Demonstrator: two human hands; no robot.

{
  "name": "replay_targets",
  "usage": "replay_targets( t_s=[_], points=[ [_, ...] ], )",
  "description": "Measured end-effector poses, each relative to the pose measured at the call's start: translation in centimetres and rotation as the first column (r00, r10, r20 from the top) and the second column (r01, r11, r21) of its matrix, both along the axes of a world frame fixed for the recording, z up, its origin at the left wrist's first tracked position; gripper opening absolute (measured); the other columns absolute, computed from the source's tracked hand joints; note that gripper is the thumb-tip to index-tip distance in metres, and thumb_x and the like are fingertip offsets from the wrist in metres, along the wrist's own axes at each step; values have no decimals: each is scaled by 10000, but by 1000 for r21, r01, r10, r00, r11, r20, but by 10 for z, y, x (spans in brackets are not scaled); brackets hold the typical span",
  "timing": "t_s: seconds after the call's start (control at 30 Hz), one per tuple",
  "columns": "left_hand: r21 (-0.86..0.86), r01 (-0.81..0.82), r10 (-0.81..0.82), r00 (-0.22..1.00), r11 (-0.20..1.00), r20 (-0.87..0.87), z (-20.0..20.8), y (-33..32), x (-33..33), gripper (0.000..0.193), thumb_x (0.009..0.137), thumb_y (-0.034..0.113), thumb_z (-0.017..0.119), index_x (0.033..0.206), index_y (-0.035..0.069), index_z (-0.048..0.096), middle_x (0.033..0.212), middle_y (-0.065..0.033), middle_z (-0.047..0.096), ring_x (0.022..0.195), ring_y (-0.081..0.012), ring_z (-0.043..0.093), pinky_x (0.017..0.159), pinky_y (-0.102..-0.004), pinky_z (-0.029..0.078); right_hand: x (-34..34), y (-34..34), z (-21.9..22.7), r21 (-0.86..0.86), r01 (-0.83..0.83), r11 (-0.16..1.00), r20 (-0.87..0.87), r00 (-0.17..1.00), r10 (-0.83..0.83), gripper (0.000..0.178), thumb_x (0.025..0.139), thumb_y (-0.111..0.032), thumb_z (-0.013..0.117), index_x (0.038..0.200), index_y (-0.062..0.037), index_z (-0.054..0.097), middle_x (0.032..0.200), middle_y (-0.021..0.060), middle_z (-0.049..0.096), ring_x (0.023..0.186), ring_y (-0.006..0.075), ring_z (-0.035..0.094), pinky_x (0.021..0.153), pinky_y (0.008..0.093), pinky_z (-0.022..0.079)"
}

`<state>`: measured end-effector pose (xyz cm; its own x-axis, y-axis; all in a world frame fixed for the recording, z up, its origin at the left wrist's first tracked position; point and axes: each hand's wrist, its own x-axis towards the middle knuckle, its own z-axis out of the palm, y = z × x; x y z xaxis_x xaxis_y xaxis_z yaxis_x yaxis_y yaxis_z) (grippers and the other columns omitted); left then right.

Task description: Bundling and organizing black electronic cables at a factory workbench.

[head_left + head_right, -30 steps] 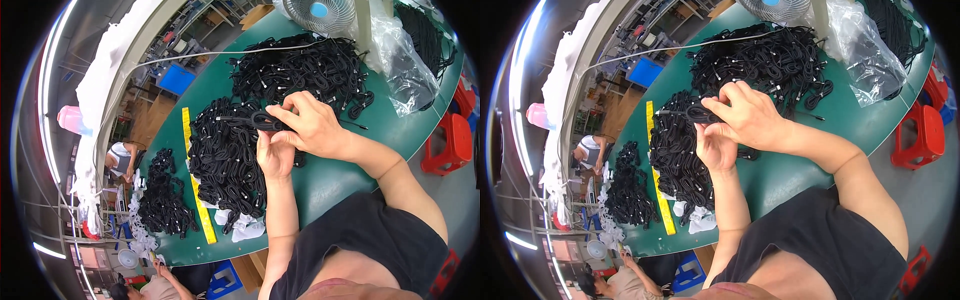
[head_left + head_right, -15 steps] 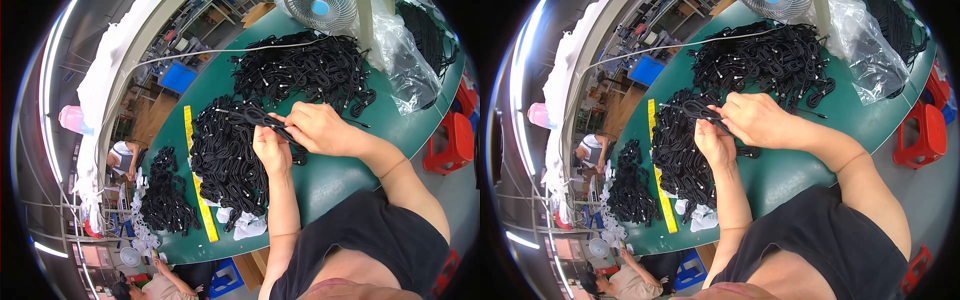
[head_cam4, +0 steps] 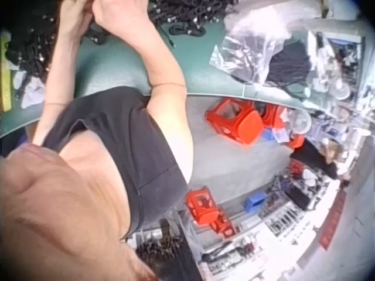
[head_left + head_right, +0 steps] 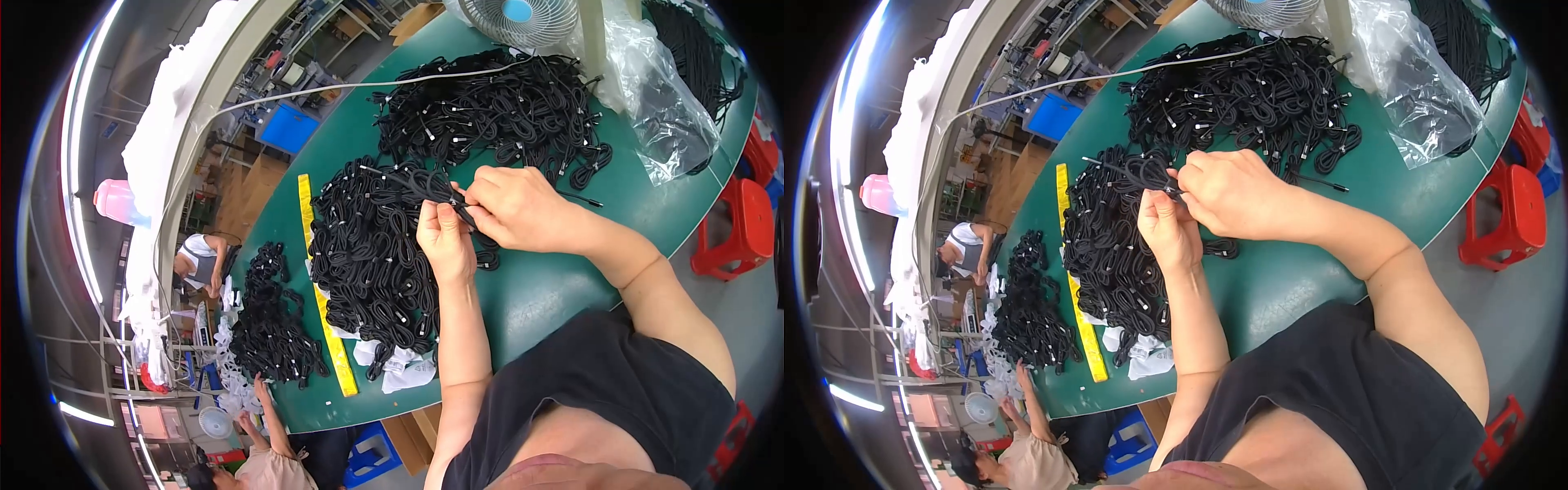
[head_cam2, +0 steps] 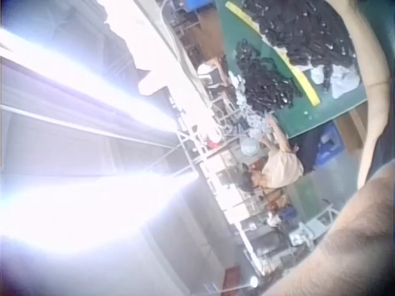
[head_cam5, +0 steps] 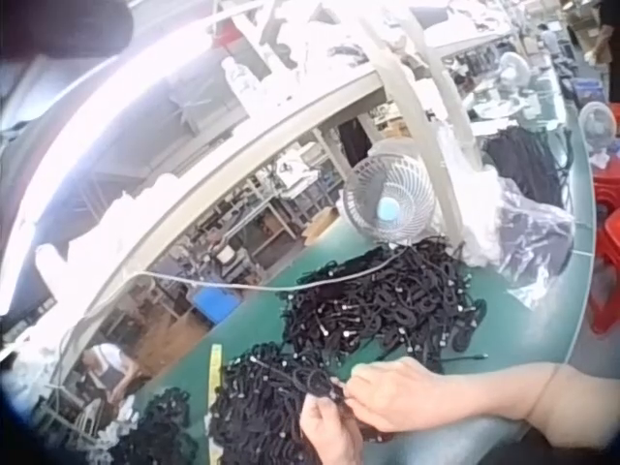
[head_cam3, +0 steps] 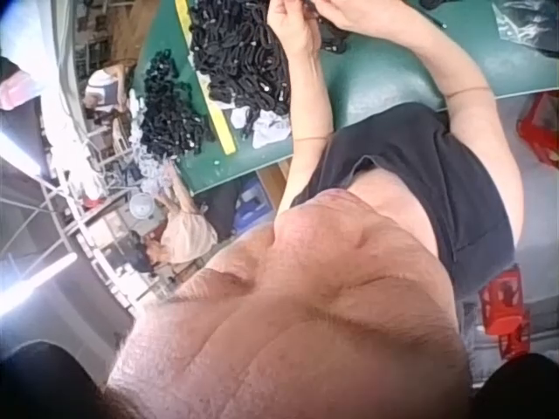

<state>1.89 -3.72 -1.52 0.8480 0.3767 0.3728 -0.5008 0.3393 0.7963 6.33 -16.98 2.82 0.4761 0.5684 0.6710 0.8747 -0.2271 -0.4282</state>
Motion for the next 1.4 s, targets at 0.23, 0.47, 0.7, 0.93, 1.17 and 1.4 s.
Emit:
replay_targets(
  t_s=[0.23, 0.47, 0.7, 0.93, 1.17, 1.4],
  points=[
    [-121, -33, 42, 996, 992, 77, 3, 15, -3, 308, 874, 258, 548, 1027, -7, 508, 951, -87, 571, 836, -161, 561, 728, -266, 484, -3, -1, 5, -85, -14, 996, -52, 999, 9, 164, 760, -168, 587, 746, -14, 535, 752, 127, 539, 714, 302, 587, 587, 401, 475],
    [29, 71, -70, 997, 997, -32, -2, 4, -2, 332, 906, 274, 497, 1063, -17, 525, 1022, -69, 565, 911, -139, 530, 828, -277, 428, 0, -5, 11, -25, -68, 997, -204, 977, 61, 265, 781, -262, 604, 840, -6, 570, 779, 119, 549, 722, 302, 582, 617, 382, 478],
    [-98, 411, -420, 901, 906, -104, 4, 3, -7, 401, 905, 376, 458, 967, -16, 519, 866, -108, 577, 768, -165, 574, 646, -286, 474, 25, -3, 6, 306, 8, 952, -400, 909, 121, 301, 785, -202, 653, 998, -5, 573, 827, 76, 568, 647, 122, 554, 580, 255, 457],
    [92, 373, -346, 911, 923, -225, 11, -10, -9, 378, 904, 295, 489, 1076, -41, 477, 883, -129, 579, 645, -152, 564, 536, -255, 472, 45, 1, -1, 544, -10, 839, -667, 602, 440, 234, 840, -216, 613, 900, 10, 613, 764, 26, 611, 691, 71, 550, 628, 229, 460],
    [215, 93, -64, 988, 972, -139, 6, 6, -3, 484, 910, 159, 480, 1315, -27, 290, 1032, -153, 551, 730, -178, 595, 615, -279, 513, 53, 3, -5, 571, 118, 813, -739, 505, 446, 260, 817, -266, 634, 925, -29, 627, 683, -34, 552, 548, 27, 450, 476, 169, 372],
    [422, -61, 123, 985, 904, -121, 7, 15, -7, 304, 898, 96, 493, 1161, -55, 479, 897, -131, 599, 696, -156, 594, 632, -257, 499, 48, 0, 3, 553, 110, 826, -710, 581, 398, 271, 846, -215, 584, 1026, -13, 598, 742, -28, 553, 552, 31, 451, 489, 168, 378]
  ],
)
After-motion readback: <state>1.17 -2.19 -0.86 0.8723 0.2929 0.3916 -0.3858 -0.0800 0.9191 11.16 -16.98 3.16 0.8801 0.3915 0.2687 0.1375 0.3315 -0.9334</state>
